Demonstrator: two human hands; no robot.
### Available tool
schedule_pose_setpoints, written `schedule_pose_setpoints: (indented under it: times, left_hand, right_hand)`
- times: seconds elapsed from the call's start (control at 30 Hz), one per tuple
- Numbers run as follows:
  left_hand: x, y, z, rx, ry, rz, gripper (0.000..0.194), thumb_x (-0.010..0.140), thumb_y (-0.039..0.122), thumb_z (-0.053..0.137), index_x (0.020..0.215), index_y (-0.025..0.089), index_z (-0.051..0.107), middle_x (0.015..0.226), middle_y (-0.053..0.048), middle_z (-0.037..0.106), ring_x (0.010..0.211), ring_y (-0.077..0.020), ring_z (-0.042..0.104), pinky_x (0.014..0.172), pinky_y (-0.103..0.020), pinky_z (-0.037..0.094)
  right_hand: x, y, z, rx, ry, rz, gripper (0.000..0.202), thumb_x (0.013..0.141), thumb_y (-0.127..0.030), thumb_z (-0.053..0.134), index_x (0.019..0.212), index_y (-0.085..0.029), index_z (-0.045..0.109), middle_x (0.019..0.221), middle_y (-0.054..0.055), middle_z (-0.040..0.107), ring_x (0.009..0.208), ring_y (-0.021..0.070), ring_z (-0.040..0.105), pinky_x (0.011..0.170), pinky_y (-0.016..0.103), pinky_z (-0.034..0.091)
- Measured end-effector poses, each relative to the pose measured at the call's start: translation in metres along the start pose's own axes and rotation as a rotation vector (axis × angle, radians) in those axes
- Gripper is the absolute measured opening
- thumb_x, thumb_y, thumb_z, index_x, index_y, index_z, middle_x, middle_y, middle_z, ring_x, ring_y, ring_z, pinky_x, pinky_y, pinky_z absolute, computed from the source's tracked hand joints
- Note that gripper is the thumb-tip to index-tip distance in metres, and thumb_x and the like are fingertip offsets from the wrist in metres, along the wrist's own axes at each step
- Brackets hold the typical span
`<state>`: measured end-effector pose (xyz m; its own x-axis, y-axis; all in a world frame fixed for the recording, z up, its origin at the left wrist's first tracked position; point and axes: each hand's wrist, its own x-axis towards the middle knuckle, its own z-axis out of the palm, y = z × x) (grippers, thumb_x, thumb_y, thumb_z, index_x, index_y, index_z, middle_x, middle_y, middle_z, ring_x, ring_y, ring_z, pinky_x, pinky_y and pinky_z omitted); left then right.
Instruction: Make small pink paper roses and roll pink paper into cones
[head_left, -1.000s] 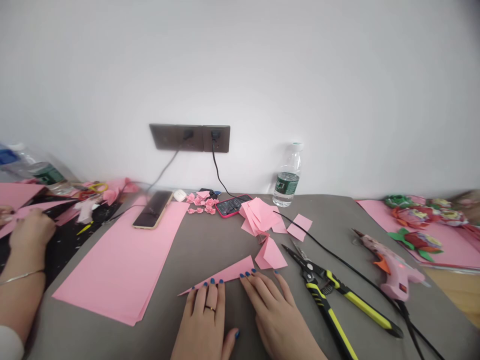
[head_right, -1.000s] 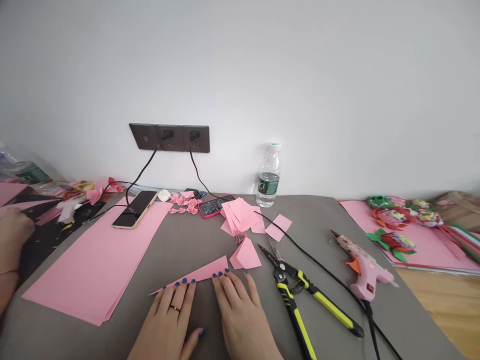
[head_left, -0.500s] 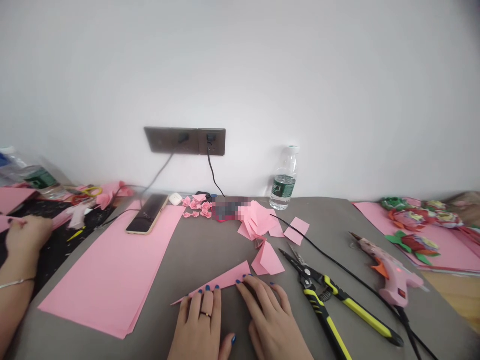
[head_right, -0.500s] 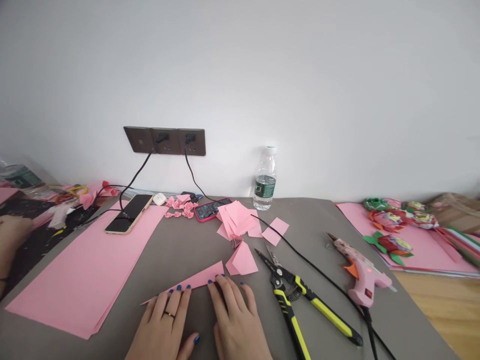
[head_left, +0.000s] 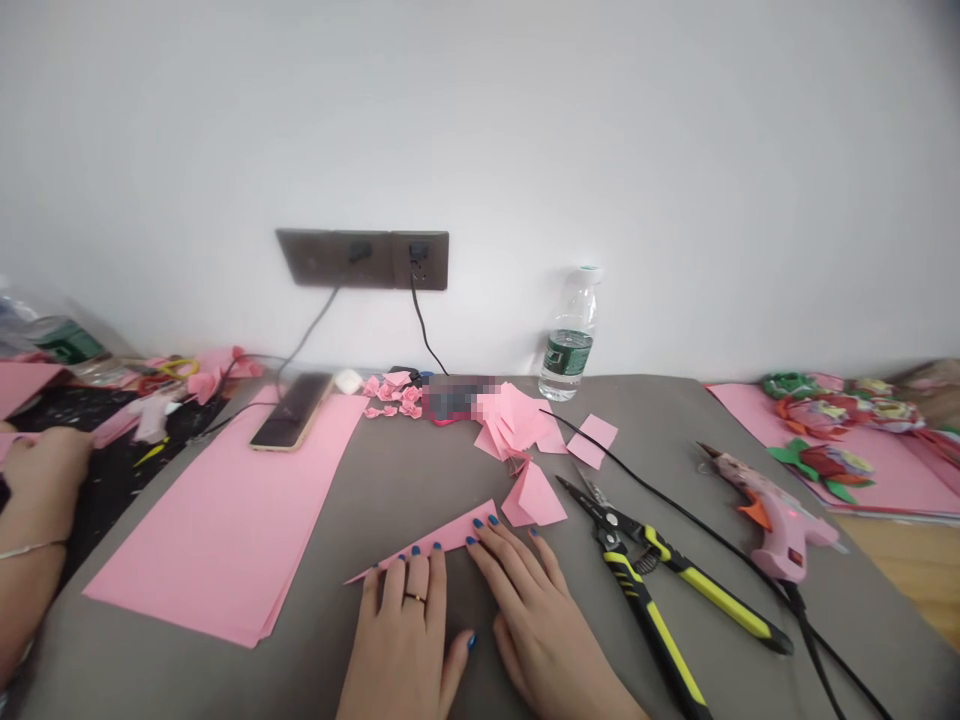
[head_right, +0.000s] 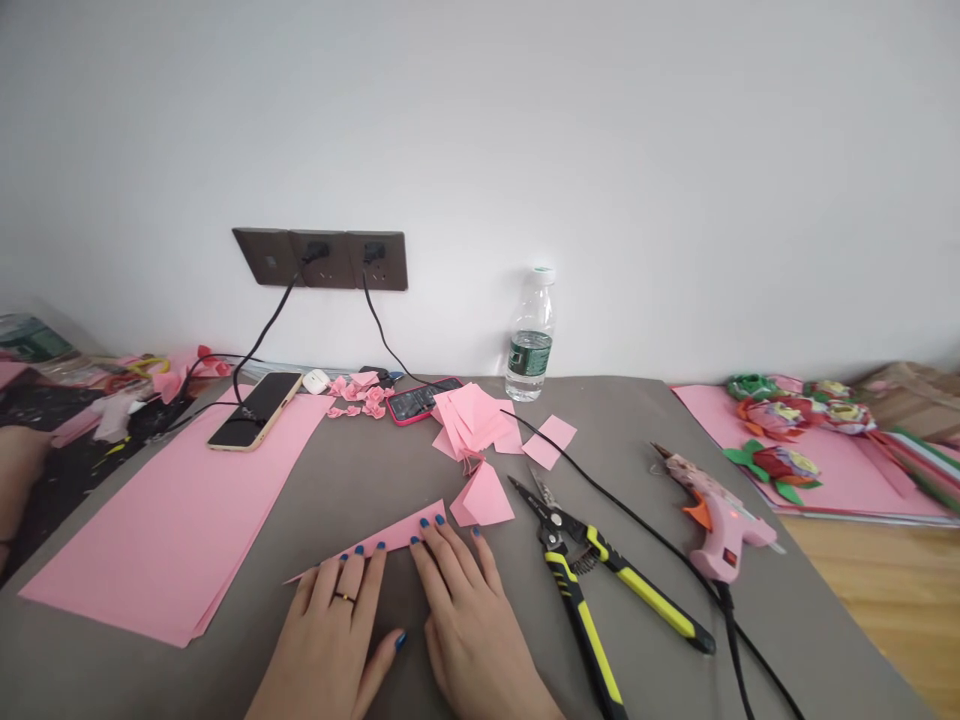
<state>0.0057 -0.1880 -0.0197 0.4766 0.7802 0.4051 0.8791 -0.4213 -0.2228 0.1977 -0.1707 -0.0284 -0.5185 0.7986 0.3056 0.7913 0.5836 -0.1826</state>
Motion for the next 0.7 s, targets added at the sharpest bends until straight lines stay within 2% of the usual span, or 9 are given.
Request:
schedule_pose_setpoints:
  times: [0.13, 0.33, 0.53, 0.7]
  left_hand:
    - [-0.001, 0.001, 0.0, -0.006, -0.035, -0.009, 0.047, 0.092, 0.046, 0.052, 0.122, 0.011, 0.067, 0.11, -0.014, 0.068, 0.102, -0.032, 0.054, 0.086, -0.047, 0.04]
    - [-0.001, 0.007, -0.002, -0.026, -0.092, -0.07, 0.047, 0.092, 0.043, 0.053, 0.123, 0.01, 0.066, 0.107, -0.014, 0.067, 0.102, -0.0326, 0.054, 0.087, -0.049, 0.042]
    - [0.001, 0.007, -0.003, -0.027, -0.075, -0.07, 0.046, 0.091, 0.041, 0.055, 0.121, 0.007, 0.067, 0.106, -0.015, 0.067, 0.1, -0.0327, 0.055, 0.086, -0.05, 0.043]
    - [-0.001, 0.006, -0.001, -0.029, -0.075, -0.064, 0.046, 0.092, 0.041, 0.054, 0.122, 0.009, 0.066, 0.108, -0.015, 0.066, 0.101, -0.0326, 0.054, 0.085, -0.049, 0.044]
  right_hand:
    - [0.0, 0.0, 0.0, 0.022, -0.013, 0.014, 0.074, 0.071, 0.001, 0.042, 0.142, -0.018, 0.049, 0.144, 0.008, 0.056, 0.131, 0.0266, 0.049, 0.108, 0.051, 0.035]
    - [-0.001, -0.001, 0.0, 0.029, -0.017, 0.013, 0.071, 0.073, 0.002, 0.04, 0.141, -0.013, 0.049, 0.145, 0.01, 0.055, 0.134, 0.0274, 0.047, 0.109, 0.051, 0.033]
    - [0.005, -0.001, -0.009, 0.142, -0.018, 0.041, 0.068, 0.076, 0.001, 0.041, 0.142, -0.015, 0.048, 0.136, 0.012, 0.061, 0.127, 0.0254, 0.052, 0.109, 0.048, 0.035]
    - [0.01, 0.002, -0.015, 0.178, 0.016, 0.045, 0.057, 0.079, 0.0, 0.043, 0.132, -0.016, 0.057, 0.132, 0.012, 0.063, 0.122, 0.0246, 0.055, 0.106, 0.045, 0.038]
